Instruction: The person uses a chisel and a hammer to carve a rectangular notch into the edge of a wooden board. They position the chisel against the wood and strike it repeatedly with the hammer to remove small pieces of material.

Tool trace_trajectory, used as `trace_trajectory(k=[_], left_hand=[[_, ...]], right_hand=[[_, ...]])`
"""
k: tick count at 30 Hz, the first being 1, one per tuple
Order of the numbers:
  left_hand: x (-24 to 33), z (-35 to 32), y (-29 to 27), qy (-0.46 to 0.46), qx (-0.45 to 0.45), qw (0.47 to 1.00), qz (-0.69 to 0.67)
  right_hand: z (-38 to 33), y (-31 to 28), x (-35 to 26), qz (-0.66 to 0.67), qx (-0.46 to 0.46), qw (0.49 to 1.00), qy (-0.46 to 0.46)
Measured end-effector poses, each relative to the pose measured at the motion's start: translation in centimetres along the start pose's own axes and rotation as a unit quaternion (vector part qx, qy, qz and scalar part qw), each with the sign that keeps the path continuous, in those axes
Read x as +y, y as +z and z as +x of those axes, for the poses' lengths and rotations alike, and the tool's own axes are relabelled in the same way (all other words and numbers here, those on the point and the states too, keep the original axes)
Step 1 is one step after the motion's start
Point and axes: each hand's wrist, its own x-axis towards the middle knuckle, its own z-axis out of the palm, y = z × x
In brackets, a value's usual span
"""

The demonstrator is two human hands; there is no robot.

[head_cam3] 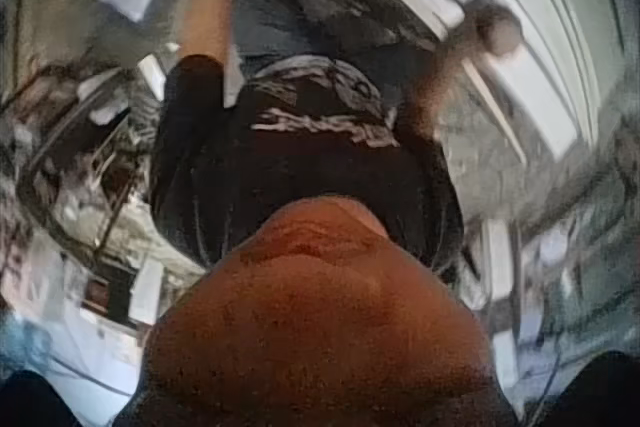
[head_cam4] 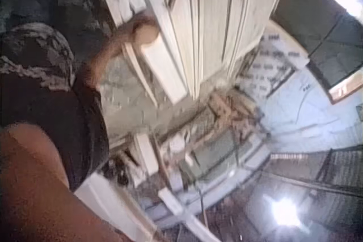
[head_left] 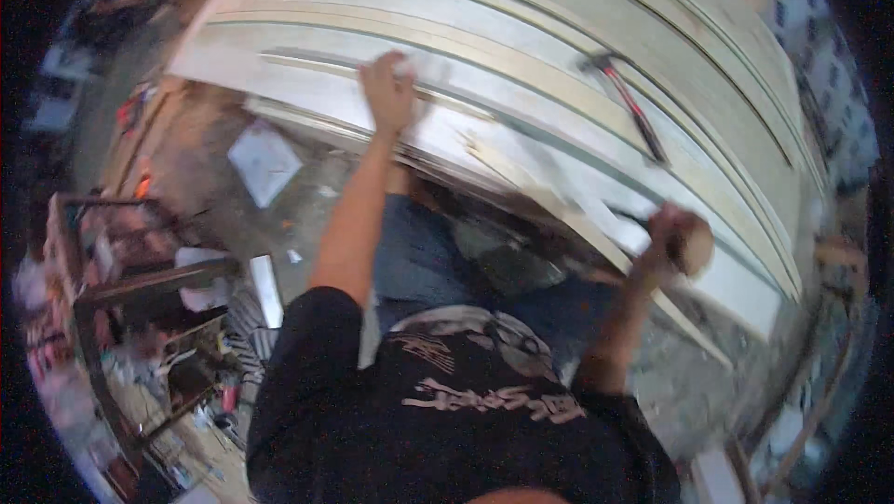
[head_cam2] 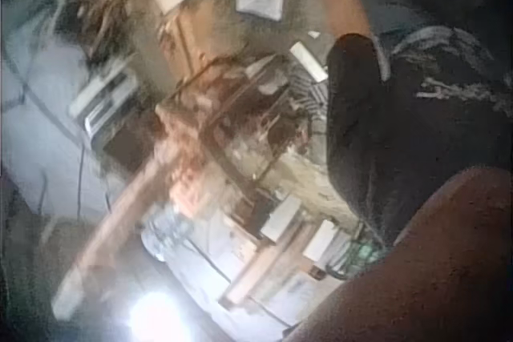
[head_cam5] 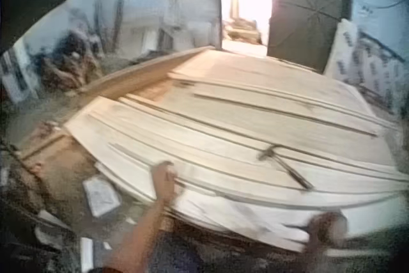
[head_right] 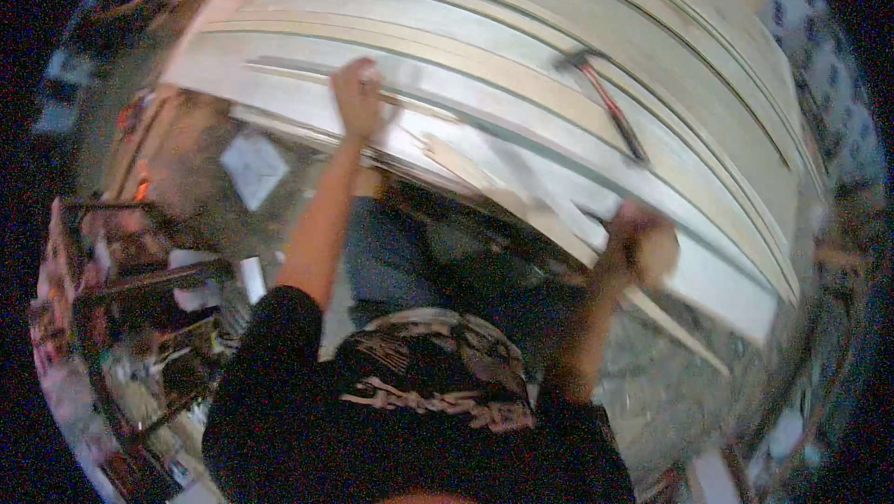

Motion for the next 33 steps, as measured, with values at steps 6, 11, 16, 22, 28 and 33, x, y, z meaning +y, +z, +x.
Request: trace_trajectory(k=[6, 11, 16, 22, 28, 33], left_hand=[[9.1, -7.8, -2.2, 0.022, 0.111, 0.990, -0.085], [22.4, -14.3, -3.3, 0.280, -0.295, 0.913, -0.010], [20.4, -16.8, 1.1, 0.232, -0.342, 0.907, 0.085], [19.1, -14.2, 3.0, 0.298, -0.352, 0.884, 0.079], [22.0, -11.7, 0.8, 0.284, -0.307, 0.906, 0.069], [24.0, -10.3, -0.8, 0.232, -0.375, 0.893, 0.086]], right_hand=[[-5.8, -5.8, -2.6, 0.143, -0.299, 0.930, 0.158], [-15.1, -4.0, 4.2, 0.204, -0.383, 0.853, 0.291], [-16.4, -2.8, 5.7, 0.324, -0.334, 0.772, 0.432], [-17.3, -2.4, 11.9, 0.368, -0.226, 0.688, 0.583], [-13.1, -4.6, 6.7, 0.436, -0.152, 0.657, 0.596], [-11.6, -4.9, 5.2, 0.410, -0.119, 0.735, 0.527]])
